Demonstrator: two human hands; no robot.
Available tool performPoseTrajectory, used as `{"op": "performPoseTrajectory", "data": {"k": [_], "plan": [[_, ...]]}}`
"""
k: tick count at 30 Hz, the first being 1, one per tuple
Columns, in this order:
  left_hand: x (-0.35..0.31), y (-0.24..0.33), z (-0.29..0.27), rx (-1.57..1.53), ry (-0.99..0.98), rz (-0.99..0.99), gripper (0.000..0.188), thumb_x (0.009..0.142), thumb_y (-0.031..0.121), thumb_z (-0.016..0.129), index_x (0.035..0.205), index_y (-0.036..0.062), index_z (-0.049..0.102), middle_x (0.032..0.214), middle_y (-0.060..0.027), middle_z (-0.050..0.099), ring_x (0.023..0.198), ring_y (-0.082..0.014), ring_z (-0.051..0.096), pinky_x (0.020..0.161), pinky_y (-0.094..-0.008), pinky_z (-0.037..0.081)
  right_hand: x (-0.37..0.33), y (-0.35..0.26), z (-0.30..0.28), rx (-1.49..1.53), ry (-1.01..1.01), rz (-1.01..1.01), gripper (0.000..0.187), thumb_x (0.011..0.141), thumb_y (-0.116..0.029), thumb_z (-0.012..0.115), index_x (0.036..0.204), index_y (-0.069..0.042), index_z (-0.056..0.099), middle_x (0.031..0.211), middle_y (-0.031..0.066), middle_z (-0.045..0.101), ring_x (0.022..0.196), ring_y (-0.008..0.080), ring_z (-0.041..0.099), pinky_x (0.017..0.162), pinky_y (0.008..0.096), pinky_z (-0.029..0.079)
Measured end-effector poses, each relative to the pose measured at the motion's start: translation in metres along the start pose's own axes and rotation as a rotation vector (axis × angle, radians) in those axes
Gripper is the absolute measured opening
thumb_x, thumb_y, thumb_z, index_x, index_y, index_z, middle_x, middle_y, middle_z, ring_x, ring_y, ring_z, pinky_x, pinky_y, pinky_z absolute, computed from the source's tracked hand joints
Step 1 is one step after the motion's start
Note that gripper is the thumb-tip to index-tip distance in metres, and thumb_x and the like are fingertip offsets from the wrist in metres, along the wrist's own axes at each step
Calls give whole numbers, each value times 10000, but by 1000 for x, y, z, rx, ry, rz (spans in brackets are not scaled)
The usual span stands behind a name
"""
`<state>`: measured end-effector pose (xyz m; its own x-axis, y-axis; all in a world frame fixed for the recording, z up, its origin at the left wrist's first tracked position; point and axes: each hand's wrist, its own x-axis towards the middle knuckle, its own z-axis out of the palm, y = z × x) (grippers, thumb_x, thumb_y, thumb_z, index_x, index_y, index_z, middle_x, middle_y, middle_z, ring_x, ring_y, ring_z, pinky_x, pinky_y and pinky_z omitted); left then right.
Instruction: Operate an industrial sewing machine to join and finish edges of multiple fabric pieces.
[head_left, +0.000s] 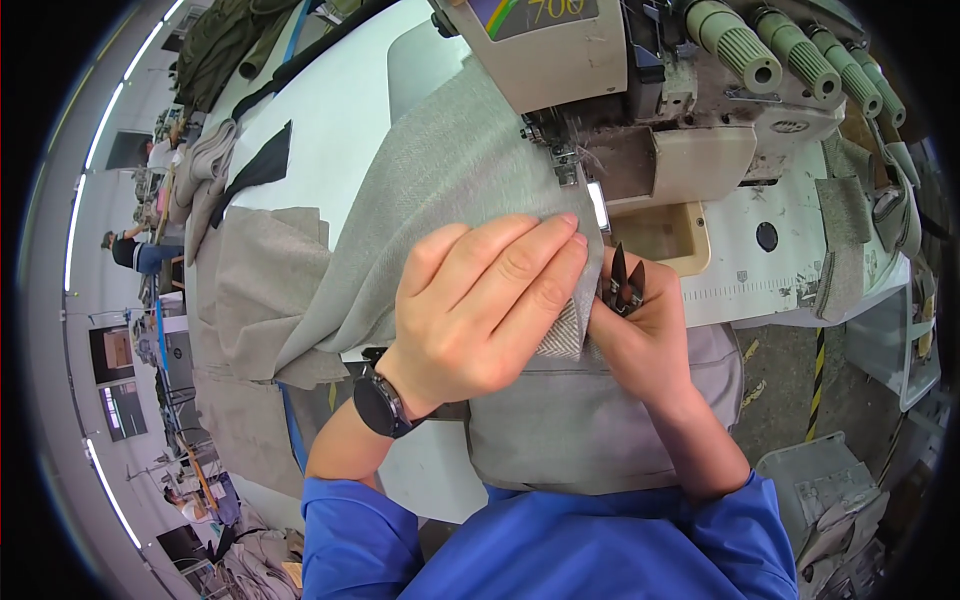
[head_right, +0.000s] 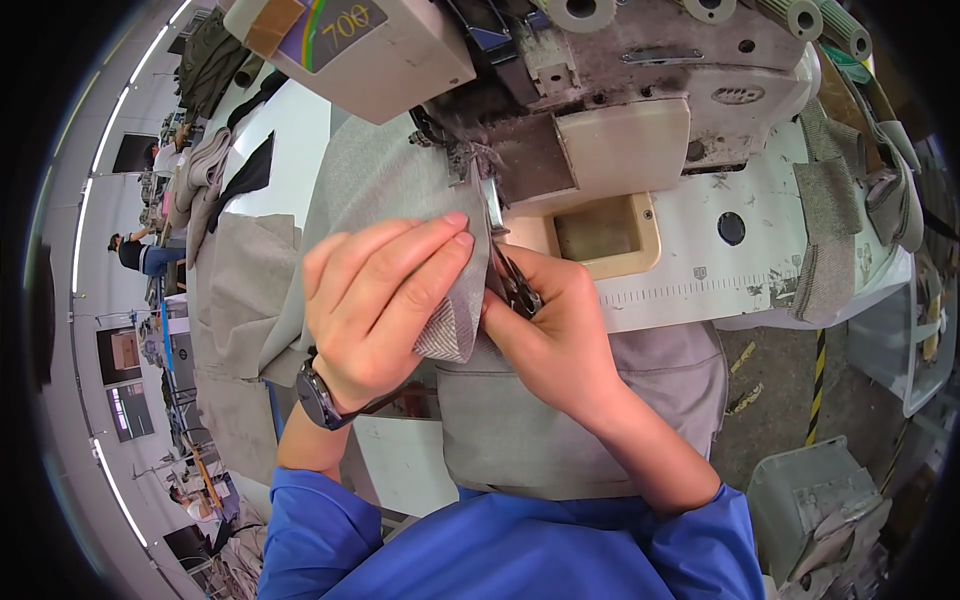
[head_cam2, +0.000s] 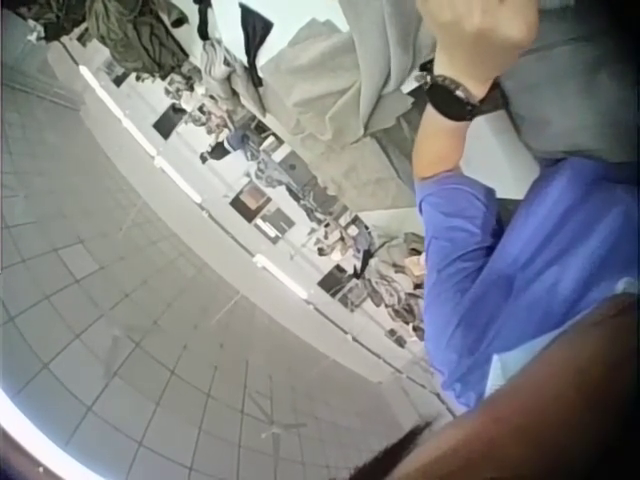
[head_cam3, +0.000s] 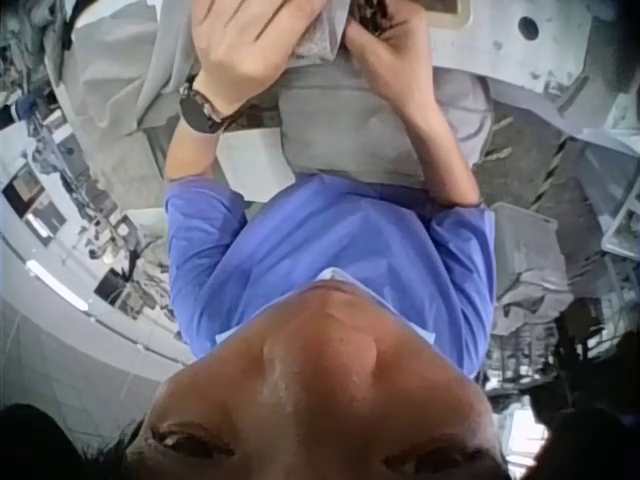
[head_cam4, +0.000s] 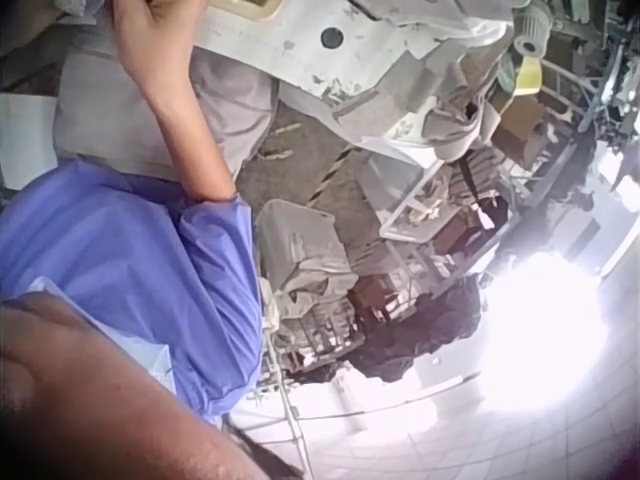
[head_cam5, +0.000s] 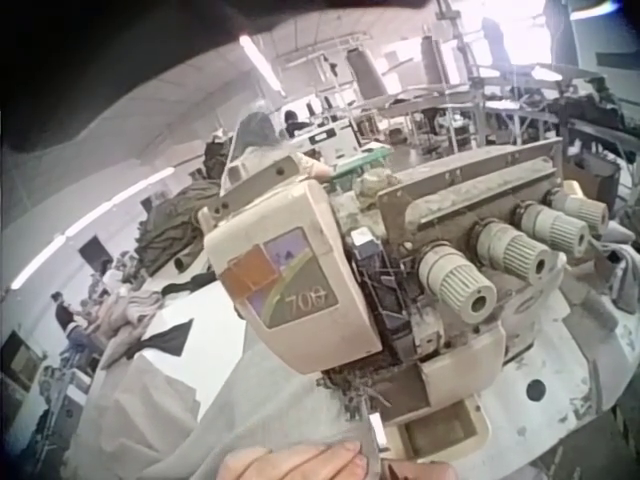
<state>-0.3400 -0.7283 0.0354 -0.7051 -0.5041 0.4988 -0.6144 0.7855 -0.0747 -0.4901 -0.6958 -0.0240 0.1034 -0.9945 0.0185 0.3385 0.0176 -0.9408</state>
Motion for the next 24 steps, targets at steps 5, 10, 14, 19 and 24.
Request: {"op": "performPoseTrajectory", "data": {"k": [5,10,14,19,24], "plan": [[-3,1,6,-19,43,-16,338,635,44,637,971,2,653,1066,-120,661,986,-285,636,805,-329,483,0,-1,-1,-32,-5,-64,63,824,49,537,822,28,597,686,-67,503,638,-2,385,536,178,298],[-5,1,13,-21,61,-47,245,725,75,607,953,5,659,1038,-127,654,958,-254,638,801,-347,508,2,2,0,-23,-8,-33,96,818,64,512,839,37,602,679,-68,490,636,-1,379,538,176,297],[-4,1,12,-68,28,-91,498,626,9,636,1124,5,628,1134,-146,617,1021,-319,621,851,-363,498,2,4,1,-52,21,-53,116,823,63,505,872,49,609,680,-63,493,642,0,385,543,174,305],[-2,-3,12,-74,-13,-119,539,643,30,653,1181,42,614,1170,-130,586,1063,-316,601,849,-364,499,2,7,1,-111,12,-99,133,833,63,508,919,61,610,710,-49,525,661,3,407,563,173,334],[1,-5,11,-83,-37,-117,528,658,35,659,1184,54,612,1153,-115,584,1075,-311,593,857,-362,493,3,9,4,-79,45,-101,119,841,61,518,926,65,601,726,-40,535,670,7,415,581,172,350]]}}
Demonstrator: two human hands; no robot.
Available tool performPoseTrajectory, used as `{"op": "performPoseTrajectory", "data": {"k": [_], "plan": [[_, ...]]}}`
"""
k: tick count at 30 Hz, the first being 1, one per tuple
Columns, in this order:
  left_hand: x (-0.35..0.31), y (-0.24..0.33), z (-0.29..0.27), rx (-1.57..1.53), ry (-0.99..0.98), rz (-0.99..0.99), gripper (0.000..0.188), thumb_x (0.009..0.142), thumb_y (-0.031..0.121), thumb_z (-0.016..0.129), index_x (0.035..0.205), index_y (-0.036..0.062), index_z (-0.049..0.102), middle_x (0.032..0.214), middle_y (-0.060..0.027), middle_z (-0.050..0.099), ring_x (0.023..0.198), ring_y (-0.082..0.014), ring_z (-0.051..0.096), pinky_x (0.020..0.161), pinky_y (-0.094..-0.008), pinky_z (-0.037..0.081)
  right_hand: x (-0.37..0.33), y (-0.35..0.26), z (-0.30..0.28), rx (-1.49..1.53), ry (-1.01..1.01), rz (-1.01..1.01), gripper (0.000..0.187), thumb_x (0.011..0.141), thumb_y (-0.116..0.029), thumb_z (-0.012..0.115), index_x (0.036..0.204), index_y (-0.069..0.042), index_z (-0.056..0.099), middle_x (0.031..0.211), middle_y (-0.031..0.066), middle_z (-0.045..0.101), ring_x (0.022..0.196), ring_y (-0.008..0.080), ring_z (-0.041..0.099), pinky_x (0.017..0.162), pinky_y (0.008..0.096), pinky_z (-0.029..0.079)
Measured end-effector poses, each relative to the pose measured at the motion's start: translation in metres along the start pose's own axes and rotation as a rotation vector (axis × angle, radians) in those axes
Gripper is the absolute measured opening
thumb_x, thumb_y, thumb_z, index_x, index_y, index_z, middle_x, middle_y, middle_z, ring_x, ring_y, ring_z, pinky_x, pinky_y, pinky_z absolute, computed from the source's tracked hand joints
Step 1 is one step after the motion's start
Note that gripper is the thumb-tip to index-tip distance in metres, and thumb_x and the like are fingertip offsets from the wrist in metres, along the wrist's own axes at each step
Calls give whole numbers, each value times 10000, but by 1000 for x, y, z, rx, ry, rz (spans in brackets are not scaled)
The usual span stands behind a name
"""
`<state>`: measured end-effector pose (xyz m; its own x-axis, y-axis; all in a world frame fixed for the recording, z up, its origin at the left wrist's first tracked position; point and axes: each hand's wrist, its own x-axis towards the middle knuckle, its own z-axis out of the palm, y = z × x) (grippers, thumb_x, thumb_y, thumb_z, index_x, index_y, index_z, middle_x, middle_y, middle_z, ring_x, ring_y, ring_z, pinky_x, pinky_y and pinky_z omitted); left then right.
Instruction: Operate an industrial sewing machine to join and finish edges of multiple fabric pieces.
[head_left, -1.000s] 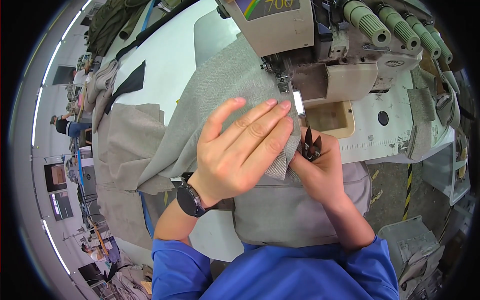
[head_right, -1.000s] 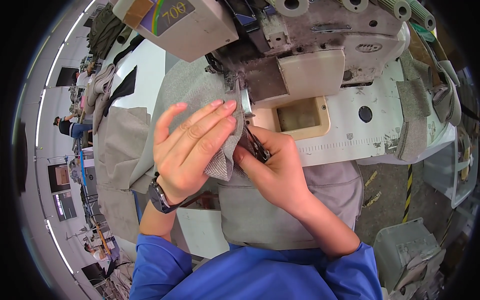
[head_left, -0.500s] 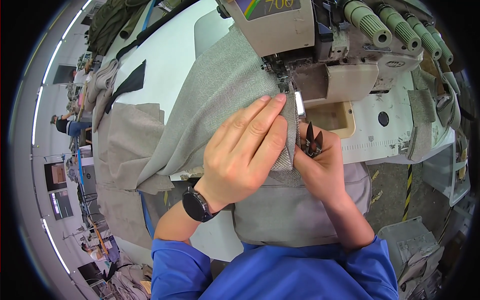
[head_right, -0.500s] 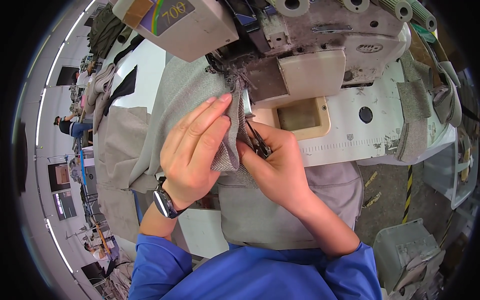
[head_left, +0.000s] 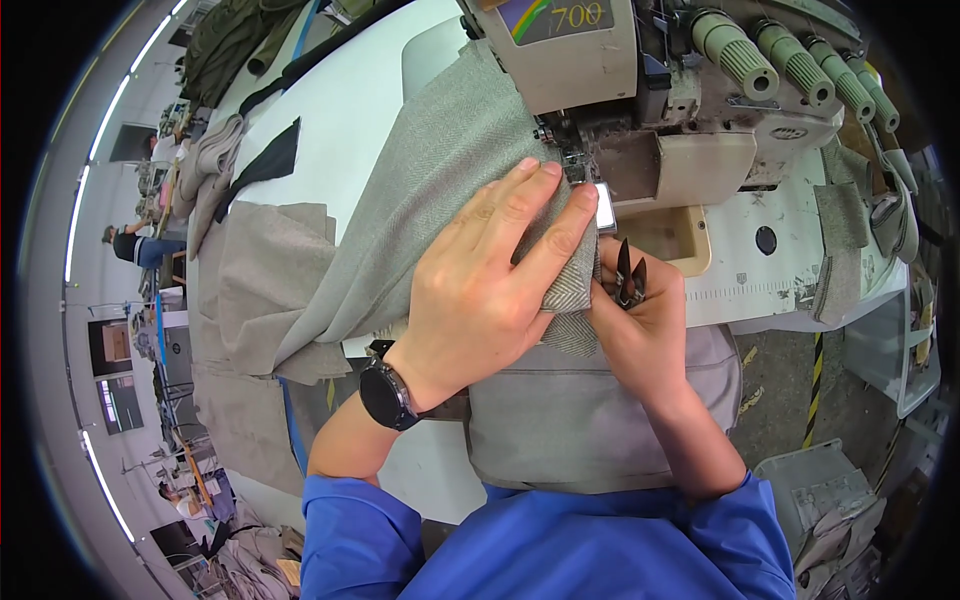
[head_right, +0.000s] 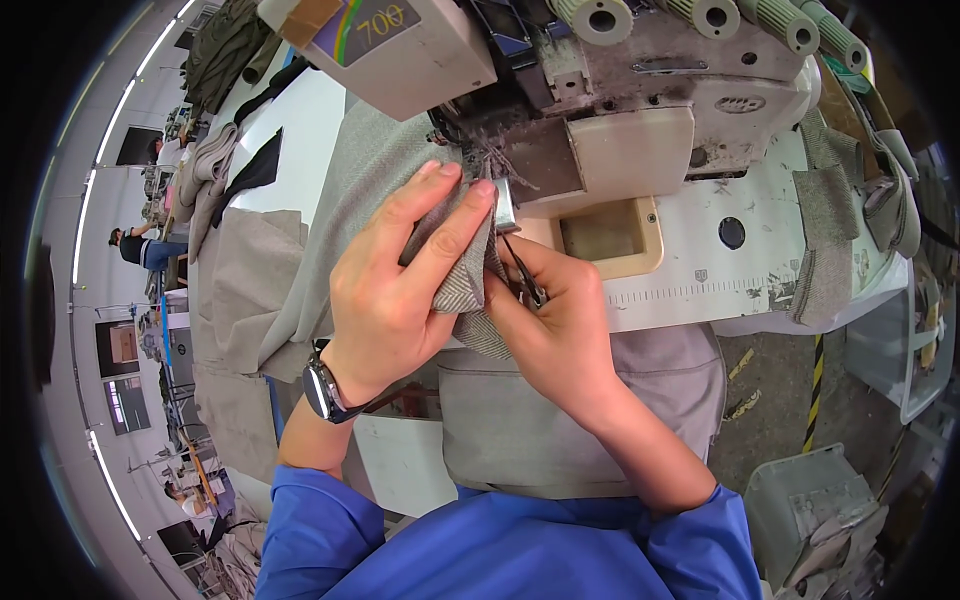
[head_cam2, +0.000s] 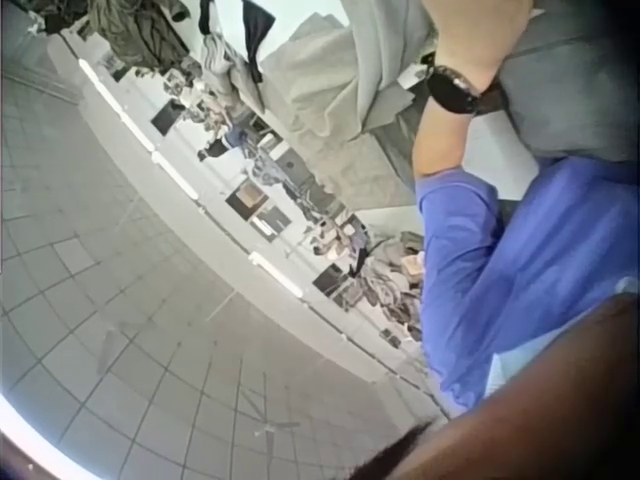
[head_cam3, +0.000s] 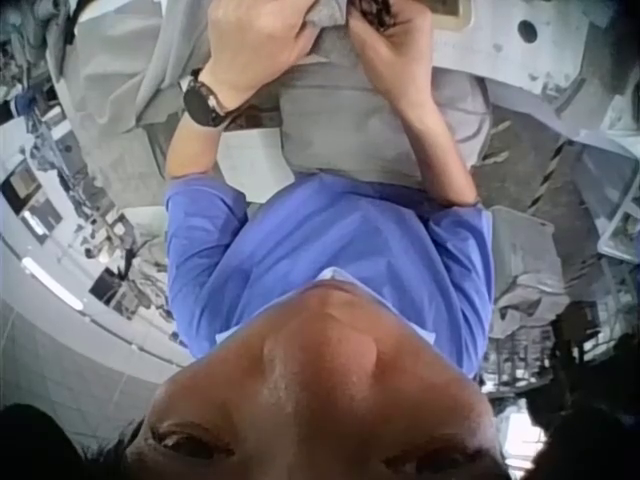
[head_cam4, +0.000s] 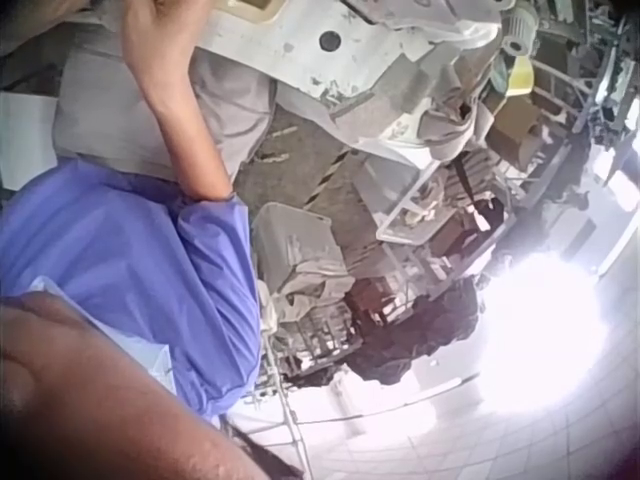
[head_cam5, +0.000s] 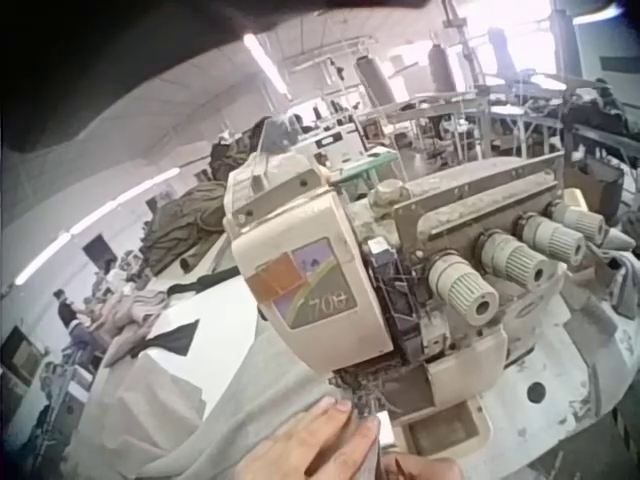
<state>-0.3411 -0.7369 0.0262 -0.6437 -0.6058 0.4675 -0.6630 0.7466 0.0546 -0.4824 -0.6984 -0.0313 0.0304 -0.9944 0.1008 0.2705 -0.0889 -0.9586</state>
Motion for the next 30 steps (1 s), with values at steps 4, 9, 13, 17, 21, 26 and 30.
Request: {"op": "performPoseTrajectory", "data": {"k": [4,9,13,17,21,26,30], "plan": [[1,4,-7,-43,-10,-12,507,662,41,662,1167,53,615,1123,-116,594,1053,-309,599,861,-359,483,0,-4,1,19,13,-11,89,845,53,531,908,62,594,731,-34,544,678,7,430,588,167,354],[-19,22,-23,-248,-90,-239,432,670,47,671,1098,45,620,1052,-116,619,1036,-296,604,868,-356,464,-5,-10,-1,108,15,66,86,849,37,539,906,34,603,674,-30,555,625,12,446,550,195,387],[-33,20,-17,-15,5,41,343,693,26,662,1032,41,610,1020,-121,645,1028,-282,616,874,-348,455,-9,-11,-4,168,-4,139,62,841,47,545,884,48,590,731,-19,576,694,9,477,569,160,360],[-30,7,-2,-11,100,191,233,755,80,602,980,37,647,1025,-89,661,976,-218,641,917,-349,442,-10,-9,-5,184,-16,138,76,838,46,547,902,63,584,719,0,584,629,28,506,518,172,371],[-22,3,-2,-59,84,204,342,708,-22,613,1046,29,633,1123,-142,645,1011,-280,640,916,-378,443,-8,-7,-4,226,-17,154,96,834,48,545,920,78,578,703,23,591,538,62,531,463,186,376],[-13,-2,-4,-39,45,201,349,717,13,631,1065,25,639,1119,-130,649,1031,-269,633,927,-382,440,-5,-9,-5,228,-6,113,112,838,42,540,934,85,578,665,40,584,460,92,528,416,202,371],[-9,-8,-3,-32,-3,212,360,718,37,641,1077,20,635,1125,-123,647,1047,-260,625,909,-370,453,-3,-11,-9,131,-37,132,105,855,26,544,935,80,583,619,30,563,444,85,518,417,204,378]]}}
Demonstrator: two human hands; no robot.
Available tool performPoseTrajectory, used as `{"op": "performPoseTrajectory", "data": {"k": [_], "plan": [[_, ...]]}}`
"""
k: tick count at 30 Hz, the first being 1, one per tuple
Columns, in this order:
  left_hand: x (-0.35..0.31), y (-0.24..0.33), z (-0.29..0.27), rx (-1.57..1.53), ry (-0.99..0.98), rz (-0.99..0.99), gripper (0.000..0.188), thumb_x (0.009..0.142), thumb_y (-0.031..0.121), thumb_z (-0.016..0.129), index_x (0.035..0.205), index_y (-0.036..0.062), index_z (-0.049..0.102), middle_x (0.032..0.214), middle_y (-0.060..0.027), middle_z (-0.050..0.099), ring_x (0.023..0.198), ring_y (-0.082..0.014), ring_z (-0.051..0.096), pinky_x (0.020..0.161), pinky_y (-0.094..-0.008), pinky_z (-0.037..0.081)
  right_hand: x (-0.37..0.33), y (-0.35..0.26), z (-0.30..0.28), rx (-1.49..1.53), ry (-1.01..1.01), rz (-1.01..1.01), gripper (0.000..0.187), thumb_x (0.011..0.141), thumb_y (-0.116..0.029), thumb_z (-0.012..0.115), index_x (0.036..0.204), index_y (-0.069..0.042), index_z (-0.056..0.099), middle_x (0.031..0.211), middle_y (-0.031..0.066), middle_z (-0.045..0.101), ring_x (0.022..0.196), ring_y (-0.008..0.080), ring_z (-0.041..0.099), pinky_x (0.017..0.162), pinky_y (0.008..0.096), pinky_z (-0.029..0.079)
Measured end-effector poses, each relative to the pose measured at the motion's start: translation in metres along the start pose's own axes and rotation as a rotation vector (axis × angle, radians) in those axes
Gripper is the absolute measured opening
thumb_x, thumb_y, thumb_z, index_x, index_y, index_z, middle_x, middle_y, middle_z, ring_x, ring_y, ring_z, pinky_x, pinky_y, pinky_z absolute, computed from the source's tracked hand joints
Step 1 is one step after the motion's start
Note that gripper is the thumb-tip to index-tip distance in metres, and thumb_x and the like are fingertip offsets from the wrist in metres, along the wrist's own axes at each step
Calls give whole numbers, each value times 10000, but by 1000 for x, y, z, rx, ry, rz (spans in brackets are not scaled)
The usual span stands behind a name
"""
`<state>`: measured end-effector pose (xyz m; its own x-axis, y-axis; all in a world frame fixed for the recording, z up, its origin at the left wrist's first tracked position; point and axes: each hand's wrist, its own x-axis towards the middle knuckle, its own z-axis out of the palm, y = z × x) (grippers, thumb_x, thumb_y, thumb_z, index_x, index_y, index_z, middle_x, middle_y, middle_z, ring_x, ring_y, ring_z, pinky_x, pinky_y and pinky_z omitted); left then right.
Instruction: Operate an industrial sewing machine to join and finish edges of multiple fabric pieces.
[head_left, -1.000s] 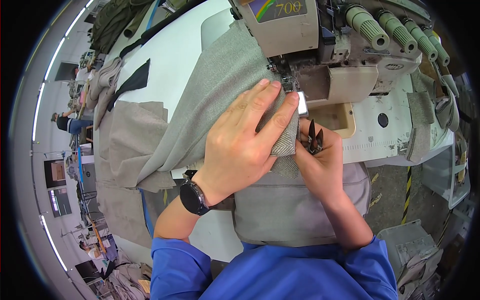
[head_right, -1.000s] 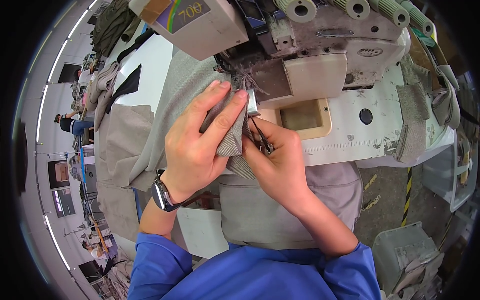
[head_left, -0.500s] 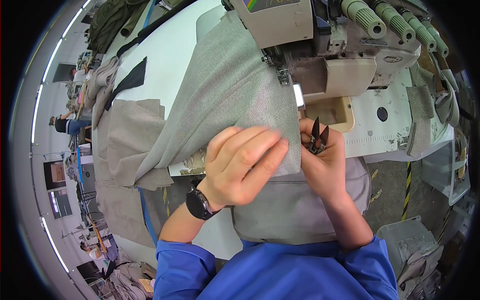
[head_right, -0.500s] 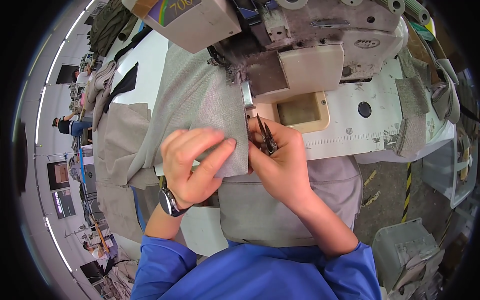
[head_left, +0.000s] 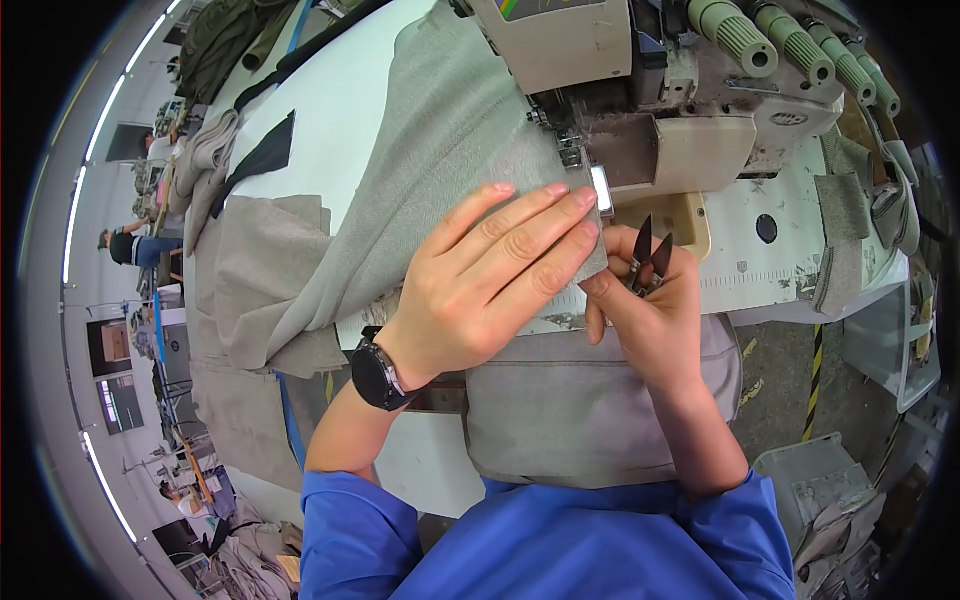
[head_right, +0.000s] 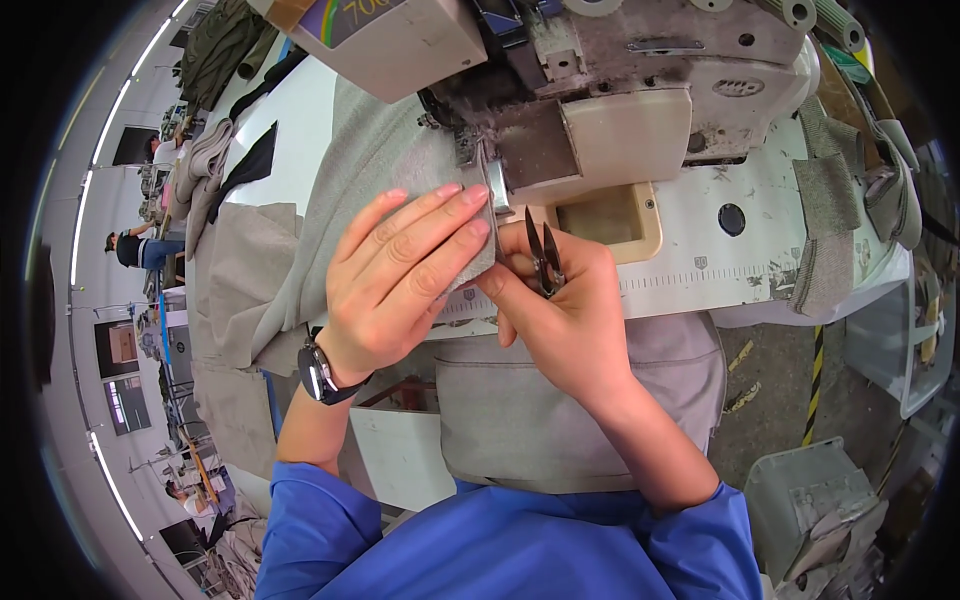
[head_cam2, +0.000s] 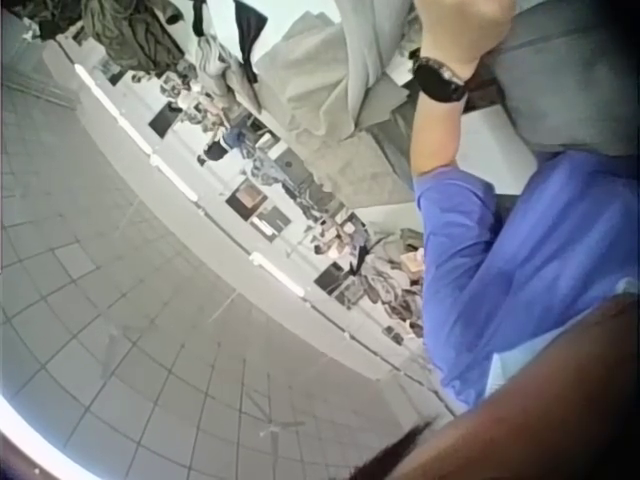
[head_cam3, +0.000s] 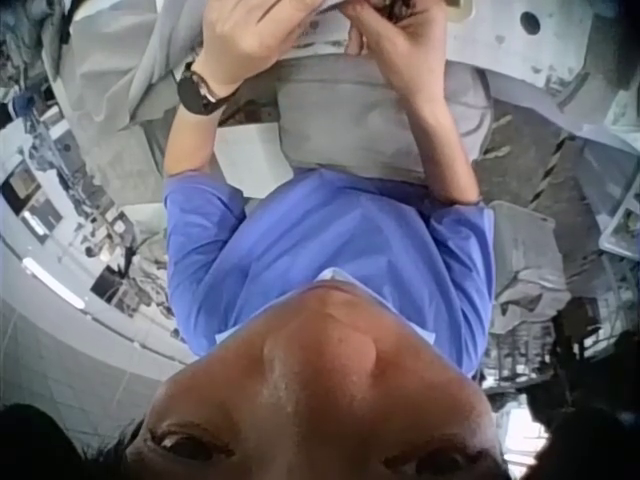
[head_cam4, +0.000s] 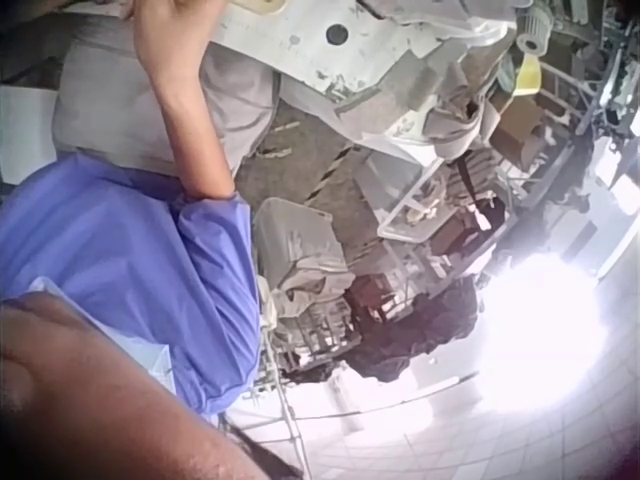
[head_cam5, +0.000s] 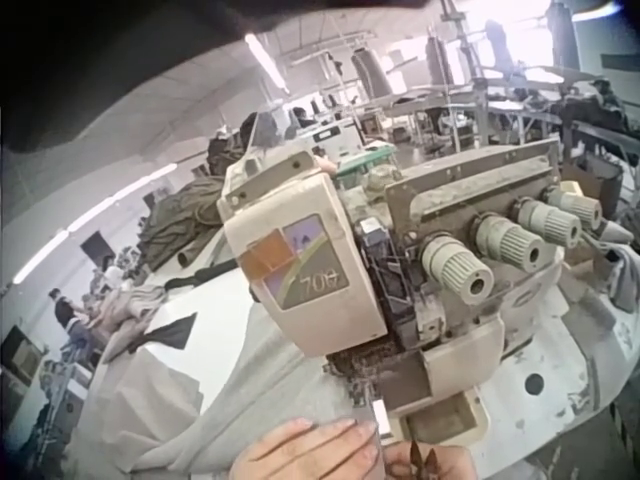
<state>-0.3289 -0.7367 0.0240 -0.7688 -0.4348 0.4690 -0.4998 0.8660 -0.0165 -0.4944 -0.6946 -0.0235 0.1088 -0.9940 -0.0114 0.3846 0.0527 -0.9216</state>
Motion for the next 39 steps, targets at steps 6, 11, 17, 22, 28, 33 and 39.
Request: {"op": "performPoseTrajectory", "data": {"k": [6,11,17,22,28,33,39], "plan": [[4,-7,6,-4,59,27,335,731,91,621,1061,39,652,1156,-92,622,1054,-222,604,869,-348,471,4,-1,4,41,36,-34,131,893,-30,545,924,86,596,651,86,632,414,68,496,383,193,348],[4,-10,7,-72,96,-1,394,668,33,647,1060,50,678,1080,-82,628,964,-249,621,807,-354,486,6,-7,5,55,49,31,175,918,-73,531,921,86,607,665,125,661,381,52,466,355,177,319],[4,-12,8,-18,87,15,417,655,19,641,1068,61,681,1058,-63,615,937,-247,617,790,-356,490,3,-11,2,22,69,36,171,924,-73,520,925,72,611,640,122,653,374,46,450,355,179,316],[4,-9,10,44,98,28,426,645,-13,628,1061,56,681,1064,-69,614,940,-249,614,787,-361,488,0,-1,-2,-267,188,-258,114,883,-18,567,950,56,621,712,112,666,449,54,493,380,197,349],[5,-10,8,-5,91,-15,422,669,-33,616,1078,54,670,1071,-74,609,961,-257,604,797,-371,480,6,6,-24,-914,106,-861,288,776,60,640,1062,32,627,709,60,619,499,95,512,416,225,387],[6,-11,3,-101,49,-66,443,691,-5,623,1130,51,638,1086,-75,604,999,-268,588,855,-383,451,13,1,-36,-1212,71,-958,561,626,-18,631,1183,-80,623,634,6,469,447,106,453,403,257,380],[3,-15,-6,-60,-28,-44,451,708,28,638,1158,33,611,1172,-97,581,1058,-266,574,918,-388,420,14,-21,-38,-1448,-65,-888,630,581,-15,595,1206,-98,606,630,10,476,443,147,464,410,298,386]]}}
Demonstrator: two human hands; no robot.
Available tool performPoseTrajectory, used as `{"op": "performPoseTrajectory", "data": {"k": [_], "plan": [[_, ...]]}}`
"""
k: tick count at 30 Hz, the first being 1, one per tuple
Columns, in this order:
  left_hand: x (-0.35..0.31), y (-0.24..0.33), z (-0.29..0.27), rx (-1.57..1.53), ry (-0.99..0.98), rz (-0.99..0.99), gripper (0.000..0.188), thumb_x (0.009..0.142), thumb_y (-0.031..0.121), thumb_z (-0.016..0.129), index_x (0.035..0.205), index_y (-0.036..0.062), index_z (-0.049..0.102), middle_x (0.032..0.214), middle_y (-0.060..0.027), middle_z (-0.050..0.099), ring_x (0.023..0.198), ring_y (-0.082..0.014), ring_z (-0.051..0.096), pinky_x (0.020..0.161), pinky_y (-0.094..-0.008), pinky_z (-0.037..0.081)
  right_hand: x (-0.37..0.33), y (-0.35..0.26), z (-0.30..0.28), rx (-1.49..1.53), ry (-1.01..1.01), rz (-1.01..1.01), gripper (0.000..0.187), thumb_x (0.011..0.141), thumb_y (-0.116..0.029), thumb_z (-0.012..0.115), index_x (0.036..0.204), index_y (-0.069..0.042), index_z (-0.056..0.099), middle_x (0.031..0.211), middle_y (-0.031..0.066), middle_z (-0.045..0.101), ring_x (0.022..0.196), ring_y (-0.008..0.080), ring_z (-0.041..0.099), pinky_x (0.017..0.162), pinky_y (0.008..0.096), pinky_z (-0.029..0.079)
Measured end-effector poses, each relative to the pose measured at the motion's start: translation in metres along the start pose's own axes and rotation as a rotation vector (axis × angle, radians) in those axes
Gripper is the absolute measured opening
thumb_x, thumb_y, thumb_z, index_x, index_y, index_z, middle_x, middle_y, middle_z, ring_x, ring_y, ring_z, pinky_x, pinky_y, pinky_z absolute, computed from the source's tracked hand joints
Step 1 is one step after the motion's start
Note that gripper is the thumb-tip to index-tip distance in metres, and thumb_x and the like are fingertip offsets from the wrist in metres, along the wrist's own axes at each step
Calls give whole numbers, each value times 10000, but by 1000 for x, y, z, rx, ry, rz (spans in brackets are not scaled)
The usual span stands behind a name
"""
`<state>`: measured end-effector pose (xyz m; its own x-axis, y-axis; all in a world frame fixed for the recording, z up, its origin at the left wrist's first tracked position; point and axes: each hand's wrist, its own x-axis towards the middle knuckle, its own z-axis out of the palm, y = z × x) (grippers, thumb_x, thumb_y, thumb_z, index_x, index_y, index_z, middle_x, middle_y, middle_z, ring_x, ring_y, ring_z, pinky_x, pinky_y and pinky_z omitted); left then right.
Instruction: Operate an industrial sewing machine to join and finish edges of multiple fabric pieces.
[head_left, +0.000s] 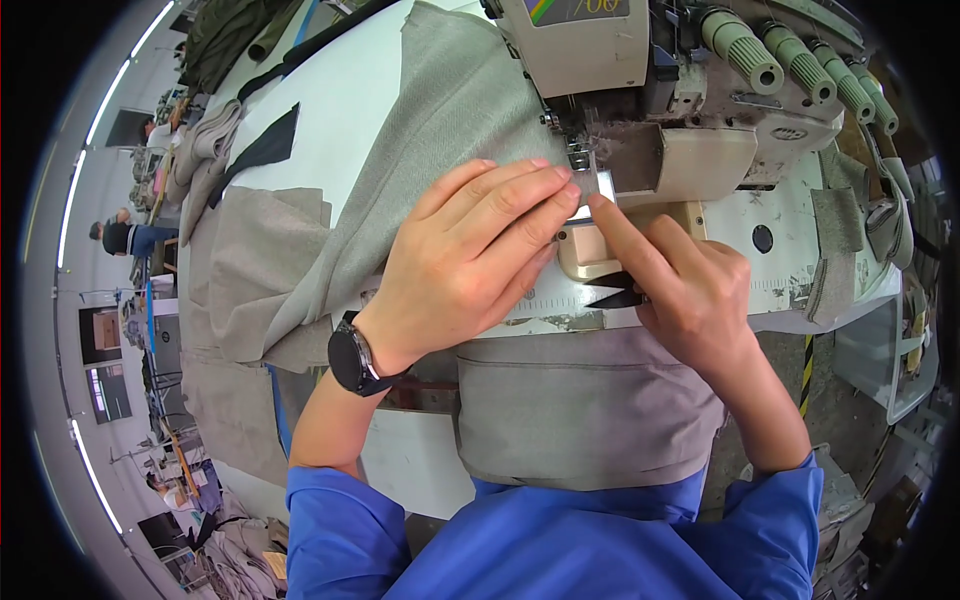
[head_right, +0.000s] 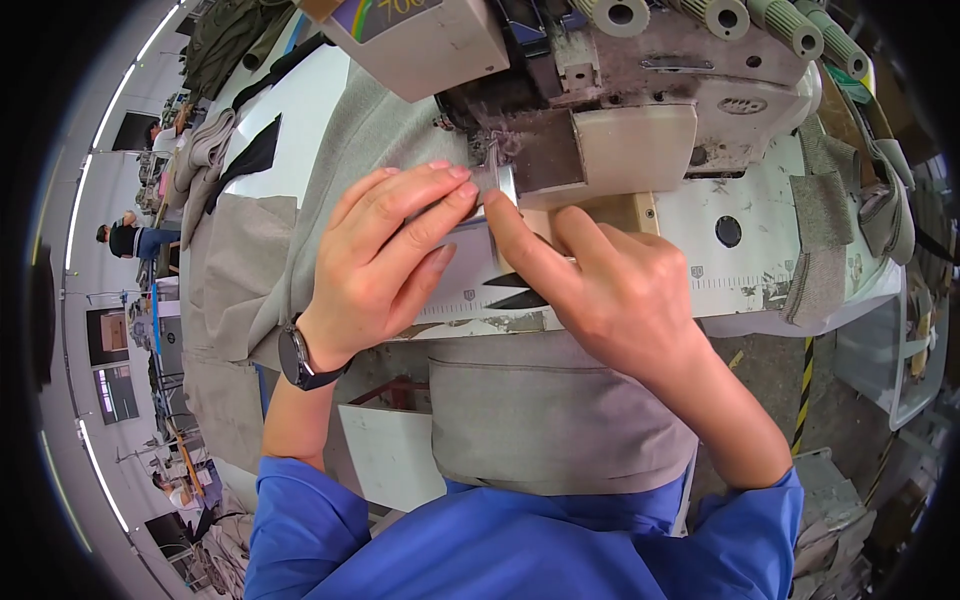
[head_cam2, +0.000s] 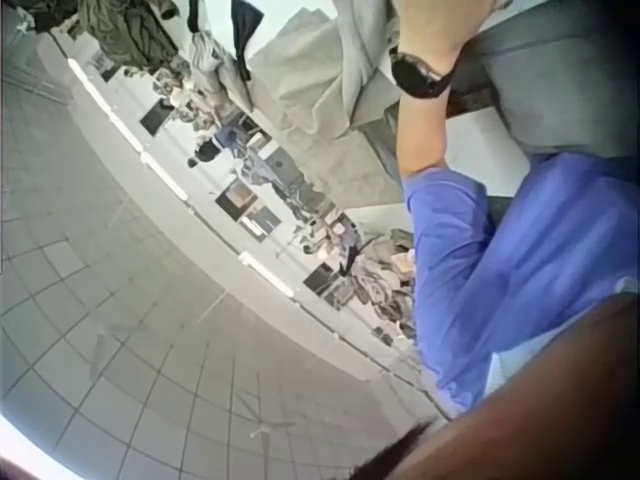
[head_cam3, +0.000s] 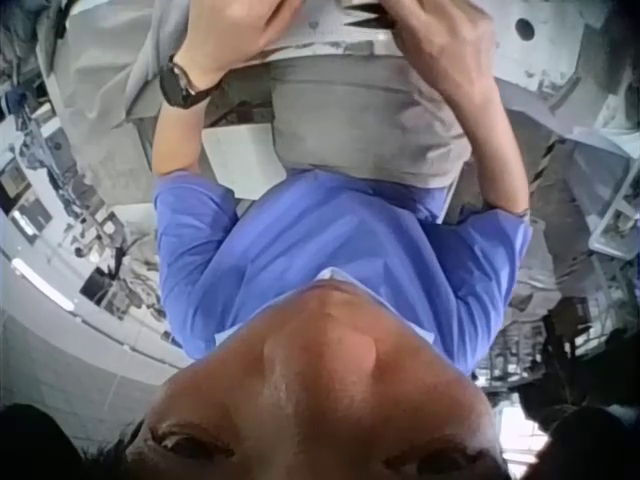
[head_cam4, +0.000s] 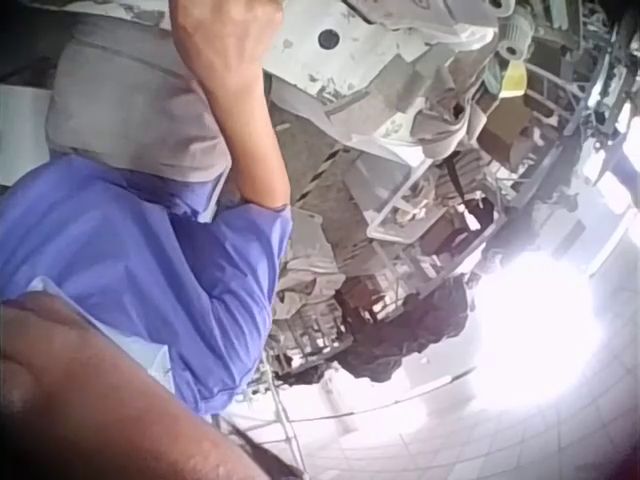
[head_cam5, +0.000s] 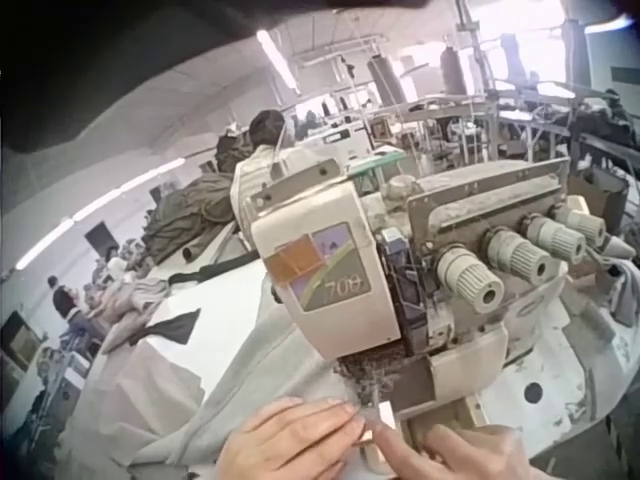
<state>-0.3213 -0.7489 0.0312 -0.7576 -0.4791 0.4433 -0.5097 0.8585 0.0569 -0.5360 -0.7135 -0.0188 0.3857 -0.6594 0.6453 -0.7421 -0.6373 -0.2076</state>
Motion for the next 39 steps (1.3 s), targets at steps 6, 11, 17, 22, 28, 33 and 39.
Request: {"op": "performPoseTrajectory", "data": {"k": [6,11,17,22,28,33,39], "plan": [[3,-9,-1,-31,-23,-17,417,731,56,642,1145,17,605,1214,-116,565,1076,-276,567,929,-387,418,12,-3,-9,-19,-52,74,633,601,12,599,1221,-118,596,641,19,472,452,171,463,447,315,404],[6,-19,0,-100,-5,-90,372,789,94,629,1149,8,591,1219,-136,560,1096,-308,549,934,-392,416,9,-20,-24,254,-41,270,521,710,45,599,1216,-81,593,655,52,474,490,181,454,494,298,415],[13,-26,1,-109,-12,-161,404,860,184,603,1206,-10,529,1265,-173,521,1159,-340,495,959,-414,388,8,-31,-43,368,-50,287,391,785,55,601,1166,-29,611,706,86,500,526,193,448,515,276,411],[1,4,10,220,32,-358,533,875,291,600,1259,-41,440,1328,-213,455,1221,-392,425,997,-457,336,20,-38,-48,114,-112,309,346,770,40,621,1111,-19,627,750,96,528,542,202,493,513,294,421],[-19,24,16,280,109,-493,656,839,397,622,1214,-109,437,1315,-287,427,1233,-440,389,1016,-481,327,55,-43,-32,-67,-123,220,157,793,-38,639,947,-27,609,780,103,571,591,240,583,512,317,439],[-25,26,14,259,114,-483,643,836,375,633,1208,-113,439,1324,-284,418,1234,-434,393,1013,-489,331,79,-38,-1,-184,-211,134,167,790,-70,657,920,-46,555,804,103,585,630,261,608,521,323,452],[-44,15,13,139,276,-362,390,759,83,643,1118,-27,539,1202,-210,550,1110,-370,529,926,-433,424,54,-37,-8,432,121,298,229,740,33,641,948,-37,575,783,80,580,573,230,549,531,307,449]]}}
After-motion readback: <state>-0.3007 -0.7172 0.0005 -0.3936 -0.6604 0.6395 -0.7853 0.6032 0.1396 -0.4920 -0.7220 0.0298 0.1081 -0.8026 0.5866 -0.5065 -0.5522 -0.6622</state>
